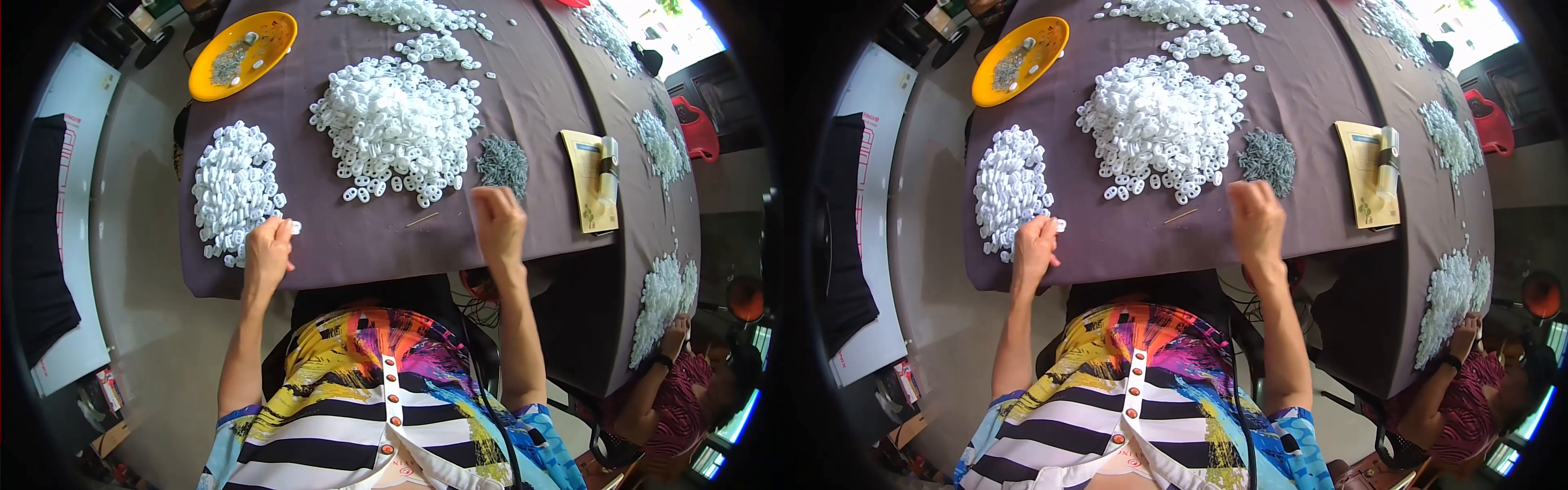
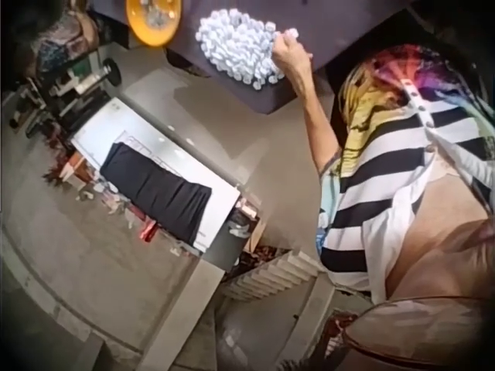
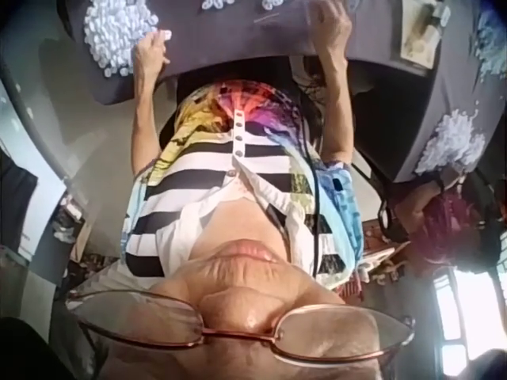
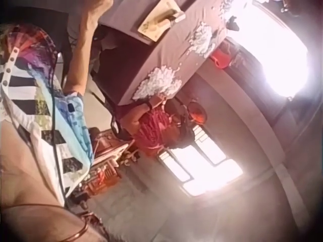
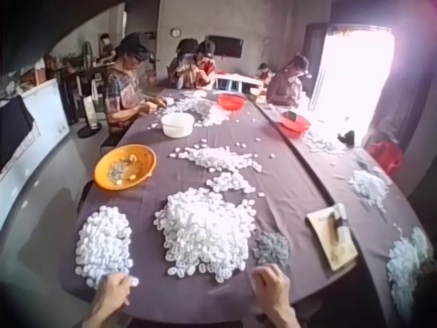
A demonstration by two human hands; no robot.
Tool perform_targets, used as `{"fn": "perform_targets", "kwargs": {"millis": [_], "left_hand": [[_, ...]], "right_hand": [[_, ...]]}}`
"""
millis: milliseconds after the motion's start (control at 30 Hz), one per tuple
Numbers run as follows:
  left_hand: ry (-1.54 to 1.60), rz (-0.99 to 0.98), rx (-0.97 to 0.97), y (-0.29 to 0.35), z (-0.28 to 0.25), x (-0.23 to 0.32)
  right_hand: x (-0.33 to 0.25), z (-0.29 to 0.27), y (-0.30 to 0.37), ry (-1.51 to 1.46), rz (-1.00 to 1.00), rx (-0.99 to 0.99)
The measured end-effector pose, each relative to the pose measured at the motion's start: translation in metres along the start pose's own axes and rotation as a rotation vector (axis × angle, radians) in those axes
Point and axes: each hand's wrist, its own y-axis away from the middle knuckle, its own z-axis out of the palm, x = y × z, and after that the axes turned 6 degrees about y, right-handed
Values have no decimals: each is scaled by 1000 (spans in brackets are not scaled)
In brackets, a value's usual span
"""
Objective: The person gathers plastic toggle pieces on the table and assembles the plastic pieces together by hand.
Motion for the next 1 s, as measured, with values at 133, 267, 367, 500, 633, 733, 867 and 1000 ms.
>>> {"fn": "perform_targets", "kwargs": {"millis": [133, 267, 367, 500, 633, 733, 867, 1000], "left_hand": [[-85, 14, 38, -5, -10, 0], [-124, 15, 75, -7, -8, 4], [-170, 10, 125, -6, -7, -2], [-451, 345, 282, -4, -3, -6], [-275, 296, 241, 6, 16, 29], [-187, 412, 193, -2, 40, 22], [-135, 436, 114, -13, 62, 31], [-124, 493, 142, -23, 74, 37]], "right_hand": [[34, -9, -14, 234, -23, -15], [36, -5, -27, 226, -61, -49], [32, -2, -33, 258, -118, -76], [26, -10, -39, 455, -250, -153], [30, -6, -41, 575, -304, -184], [27, -7, -43, 555, -318, -161], [30, -9, -41, 448, -281, -125], [31, -6, -40, 351, -247, -83]]}}
